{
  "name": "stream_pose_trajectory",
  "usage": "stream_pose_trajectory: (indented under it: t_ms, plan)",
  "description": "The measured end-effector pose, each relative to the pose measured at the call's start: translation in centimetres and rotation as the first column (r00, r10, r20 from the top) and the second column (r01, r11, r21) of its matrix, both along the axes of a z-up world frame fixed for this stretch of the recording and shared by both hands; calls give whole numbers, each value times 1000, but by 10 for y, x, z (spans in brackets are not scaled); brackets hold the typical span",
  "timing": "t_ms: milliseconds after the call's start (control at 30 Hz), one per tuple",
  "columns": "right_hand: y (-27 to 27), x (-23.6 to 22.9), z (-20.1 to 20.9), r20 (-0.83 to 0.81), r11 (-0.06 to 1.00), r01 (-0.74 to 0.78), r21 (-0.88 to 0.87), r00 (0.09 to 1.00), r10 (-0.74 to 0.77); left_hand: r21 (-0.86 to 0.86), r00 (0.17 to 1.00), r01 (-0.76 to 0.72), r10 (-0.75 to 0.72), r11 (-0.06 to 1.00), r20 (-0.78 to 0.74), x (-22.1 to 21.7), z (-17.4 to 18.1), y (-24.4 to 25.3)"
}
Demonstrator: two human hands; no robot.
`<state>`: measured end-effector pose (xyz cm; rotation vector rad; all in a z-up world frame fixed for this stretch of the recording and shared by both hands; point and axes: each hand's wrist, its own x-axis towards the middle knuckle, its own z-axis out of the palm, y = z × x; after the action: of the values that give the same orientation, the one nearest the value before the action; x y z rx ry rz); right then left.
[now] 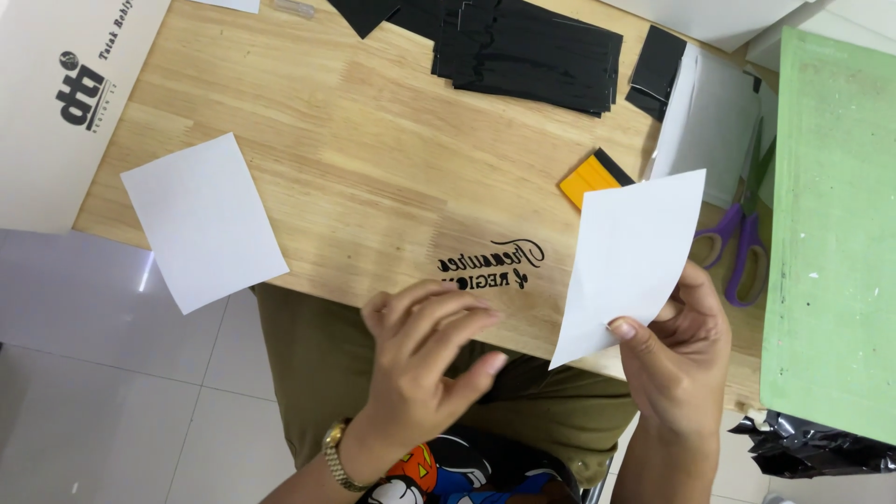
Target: Peeling a vinyl decal and using a weeding tool to remove excess material
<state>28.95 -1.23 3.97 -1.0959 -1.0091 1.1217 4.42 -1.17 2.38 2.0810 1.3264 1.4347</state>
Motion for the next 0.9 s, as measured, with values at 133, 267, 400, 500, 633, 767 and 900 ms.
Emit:
stream_pose_trajectory:
  t_ms: [133,267,400,500,633,767,900]
  plan:
    - [-13,-3,-3,10,1000,-8,-24,1000,8,9,998,61,-61,998,0,10,19,-8]
    - [-28,-5,-8,155,986,-29,-162,986,55,-150,977,185,-164,971,139,7,27,-13]
    - [-32,-20,5,511,932,-292,-217,779,363,-341,809,335,-82,878,582,11,24,-27]
    - [-51,-21,-21,-128,938,-346,7,930,344,-402,557,312,177,861,812,27,2,-43]
    - [-70,-33,-24,-155,964,-262,43,952,266,-262,786,187,15,947,618,36,27,-44]
    - [-91,-47,-19,-188,984,-123,127,971,146,-38,862,472,-452,881,229,45,41,-44]
    - [-100,-48,-17,-220,974,-20,225,973,71,-168,845,535,-526,828,96,58,22,-61]
